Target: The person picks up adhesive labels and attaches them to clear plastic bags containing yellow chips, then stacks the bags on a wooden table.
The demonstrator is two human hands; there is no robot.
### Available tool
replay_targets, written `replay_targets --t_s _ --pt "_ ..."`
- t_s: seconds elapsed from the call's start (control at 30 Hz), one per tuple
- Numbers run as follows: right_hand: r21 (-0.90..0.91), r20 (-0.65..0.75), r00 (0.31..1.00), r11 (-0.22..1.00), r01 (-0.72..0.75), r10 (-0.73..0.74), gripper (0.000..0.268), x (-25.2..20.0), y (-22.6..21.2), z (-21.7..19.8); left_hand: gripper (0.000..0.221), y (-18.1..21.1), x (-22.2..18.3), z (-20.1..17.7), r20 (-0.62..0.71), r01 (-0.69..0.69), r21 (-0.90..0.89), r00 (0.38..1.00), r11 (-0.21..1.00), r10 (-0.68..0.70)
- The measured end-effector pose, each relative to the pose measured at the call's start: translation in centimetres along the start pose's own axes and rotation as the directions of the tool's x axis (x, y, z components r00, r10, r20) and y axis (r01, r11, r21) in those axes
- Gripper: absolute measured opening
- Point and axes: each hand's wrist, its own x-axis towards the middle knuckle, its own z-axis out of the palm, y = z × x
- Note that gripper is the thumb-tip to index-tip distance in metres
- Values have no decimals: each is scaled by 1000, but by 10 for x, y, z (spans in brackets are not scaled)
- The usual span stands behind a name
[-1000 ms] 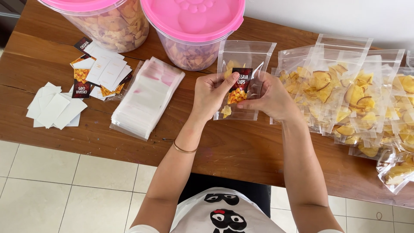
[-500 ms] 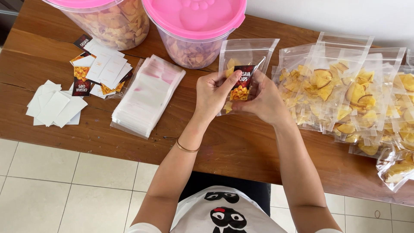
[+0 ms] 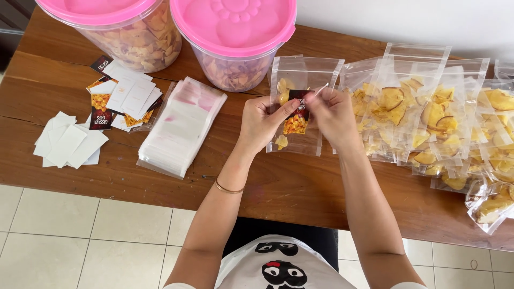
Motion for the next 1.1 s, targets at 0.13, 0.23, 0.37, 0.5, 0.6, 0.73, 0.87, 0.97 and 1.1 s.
replay_targets --t_s 0.13,0.23,0.37,0.5,0.6,0.73,0.87,0.97,1.1 --pt "-41 -24 1000 999 13 -14 39 -4 -35 10 35 19 -2 -6 82 -7 -24 997 1000 8" --pt "13 -40 999 1000 -2 3 46 9 -8 2 22 34 -5 -7 204 31 -125 979 992 -5" --pt "1 -102 994 1000 26 -26 55 16 4 1 37 37 -6 -9 308 149 -300 950 942 -52" --pt "-13 -99 994 999 45 -46 58 23 14 0 51 33 -8 -13 372 201 -370 927 907 -53" --pt "42 -111 994 999 1 4 49 16 9 2 52 11 -3 -3 329 173 -396 944 902 -37" --pt "19 -8 1000 1000 19 -19 23 -7 -34 9 27 24 -2 7 172 162 -471 981 867 -90" --pt "262 37 996 961 -90 83 42 -27 -28 3 19 -11 -2 11 163 167 -481 982 861 -100" --pt "354 92 987 922 -157 133 57 -40 -31 -8 14 -16 -7 13 204 173 -455 975 874 -87" --pt "404 166 983 904 -139 77 66 -50 -43 -22 19 40 -18 16 273 231 -463 956 855 -111"
